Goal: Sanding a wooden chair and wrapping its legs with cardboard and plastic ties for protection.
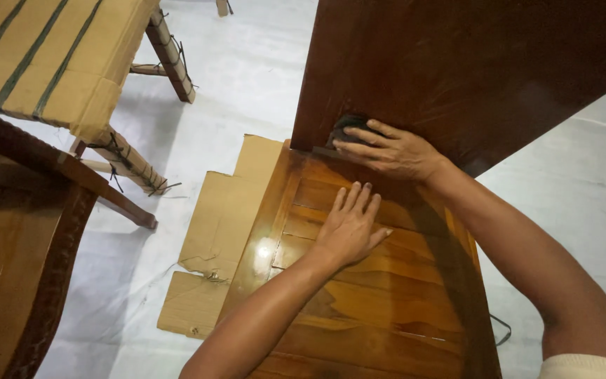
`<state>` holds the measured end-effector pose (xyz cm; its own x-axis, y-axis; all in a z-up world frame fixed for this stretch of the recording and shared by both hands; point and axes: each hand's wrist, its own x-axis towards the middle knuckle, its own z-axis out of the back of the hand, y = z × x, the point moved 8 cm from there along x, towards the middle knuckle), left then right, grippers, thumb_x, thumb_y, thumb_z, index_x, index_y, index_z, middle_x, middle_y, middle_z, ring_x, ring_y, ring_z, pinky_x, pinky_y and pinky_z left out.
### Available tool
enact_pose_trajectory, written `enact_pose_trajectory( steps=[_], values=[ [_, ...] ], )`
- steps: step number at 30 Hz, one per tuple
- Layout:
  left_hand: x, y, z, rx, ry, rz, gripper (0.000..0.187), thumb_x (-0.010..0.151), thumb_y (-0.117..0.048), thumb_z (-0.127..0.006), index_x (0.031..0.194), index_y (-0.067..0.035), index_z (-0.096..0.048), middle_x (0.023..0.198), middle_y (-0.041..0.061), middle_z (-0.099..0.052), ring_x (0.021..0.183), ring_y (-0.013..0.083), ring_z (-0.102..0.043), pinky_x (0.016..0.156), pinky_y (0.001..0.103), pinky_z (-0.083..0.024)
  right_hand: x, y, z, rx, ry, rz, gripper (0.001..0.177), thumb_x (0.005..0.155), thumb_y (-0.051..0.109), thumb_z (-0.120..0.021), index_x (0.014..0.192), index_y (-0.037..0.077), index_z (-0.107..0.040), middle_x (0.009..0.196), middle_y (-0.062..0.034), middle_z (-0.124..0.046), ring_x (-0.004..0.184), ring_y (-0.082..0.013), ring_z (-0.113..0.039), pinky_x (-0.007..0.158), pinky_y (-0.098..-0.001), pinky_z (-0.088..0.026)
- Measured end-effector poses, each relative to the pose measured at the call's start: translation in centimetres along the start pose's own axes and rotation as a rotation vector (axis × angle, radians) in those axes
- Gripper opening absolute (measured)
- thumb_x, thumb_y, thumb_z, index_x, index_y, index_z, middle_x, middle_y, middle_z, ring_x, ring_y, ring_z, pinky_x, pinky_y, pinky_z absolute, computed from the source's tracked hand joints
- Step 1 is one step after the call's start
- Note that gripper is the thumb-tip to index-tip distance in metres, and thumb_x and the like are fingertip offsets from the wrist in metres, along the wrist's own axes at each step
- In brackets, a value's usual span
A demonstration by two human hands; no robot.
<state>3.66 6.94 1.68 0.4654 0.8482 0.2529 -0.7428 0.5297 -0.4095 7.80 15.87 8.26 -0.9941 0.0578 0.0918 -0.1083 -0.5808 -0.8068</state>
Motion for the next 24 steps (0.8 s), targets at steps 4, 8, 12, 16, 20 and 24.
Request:
enact_pose_trajectory(
  steps=[4, 8, 12, 16, 20, 24],
  values=[
    [-0.1, -0.1, 0.1, 0.002, 0.006, -0.001, 0.078, 0.098, -0.055, -0.054, 0.149, 0.004, -0.044, 0.158, 0.028, -0.036, 0.150, 0.0437, -0.026, 0.122, 0.056, -0.016, 2.3, -1.6, 0.9, 0.026, 0.016, 0.041, 0.049, 0.092, 0.037, -0.065, 0.141, 0.031, -0.066, 0.160, 0.0101, -0.042, 0.148, -0.0153, -0.038, 0.130, -0.0450, -0.013],
    [-0.1, 0.0, 0.1, -0.012, -0.010, 0.002, 0.078, 0.096, -0.054, -0.056, 0.148, 0.003, -0.045, 0.159, 0.027, -0.036, 0.150, 0.0429, -0.027, 0.123, 0.055, -0.016, 4.6, -5.7, 2.6, -0.073, -0.191, -0.168, 0.044, 0.109, 0.040, -0.062, 0.149, 0.024, -0.065, 0.169, 0.0023, -0.039, 0.157, -0.0215, -0.032, 0.134, -0.0464, -0.007],
    [-0.2, 0.2, -0.2, -0.028, -0.031, 0.000, 0.078, 0.095, -0.053, -0.058, 0.148, 0.003, -0.046, 0.159, 0.027, -0.036, 0.150, 0.0428, -0.028, 0.123, 0.055, -0.017, 6.2, -9.0, 5.3, -0.179, -0.249, -0.504, 0.038, 0.117, 0.031, -0.062, 0.153, 0.020, -0.062, 0.175, 0.0011, -0.032, 0.161, -0.0276, -0.027, 0.138, -0.0505, -0.003],
    [-0.1, 0.2, 0.0, -0.025, -0.039, -0.001, 0.079, 0.093, -0.052, -0.060, 0.147, 0.003, -0.046, 0.158, 0.028, -0.037, 0.149, 0.0430, -0.029, 0.122, 0.055, -0.017, 7.0, -6.1, 2.3, -0.134, -0.217, -0.574, 0.044, 0.113, 0.032, -0.065, 0.156, 0.021, -0.062, 0.172, 0.0004, -0.034, 0.158, -0.0291, -0.026, 0.134, -0.0522, -0.003],
    [-0.1, 0.0, 0.3, -0.014, -0.035, 0.000, 0.078, 0.092, -0.050, -0.062, 0.147, 0.004, -0.047, 0.156, 0.029, -0.039, 0.148, 0.0440, -0.031, 0.122, 0.056, -0.019, 7.6, 1.0, -1.6, 0.043, -0.168, -0.268, 0.048, 0.107, 0.027, -0.057, 0.155, 0.022, -0.059, 0.168, 0.0017, -0.035, 0.157, -0.0226, -0.027, 0.133, -0.0491, -0.007],
    [-0.1, 0.0, 0.4, -0.031, 0.011, 0.023, 0.079, 0.092, -0.050, -0.063, 0.147, 0.004, -0.047, 0.153, 0.029, -0.041, 0.146, 0.0453, -0.033, 0.122, 0.057, -0.019, 7.6, 3.9, -3.2, 0.167, -0.027, -0.093, 0.053, 0.100, 0.025, -0.049, 0.151, 0.016, -0.057, 0.167, 0.0026, -0.037, 0.153, -0.0200, -0.033, 0.130, -0.0476, -0.009]
  ],
)
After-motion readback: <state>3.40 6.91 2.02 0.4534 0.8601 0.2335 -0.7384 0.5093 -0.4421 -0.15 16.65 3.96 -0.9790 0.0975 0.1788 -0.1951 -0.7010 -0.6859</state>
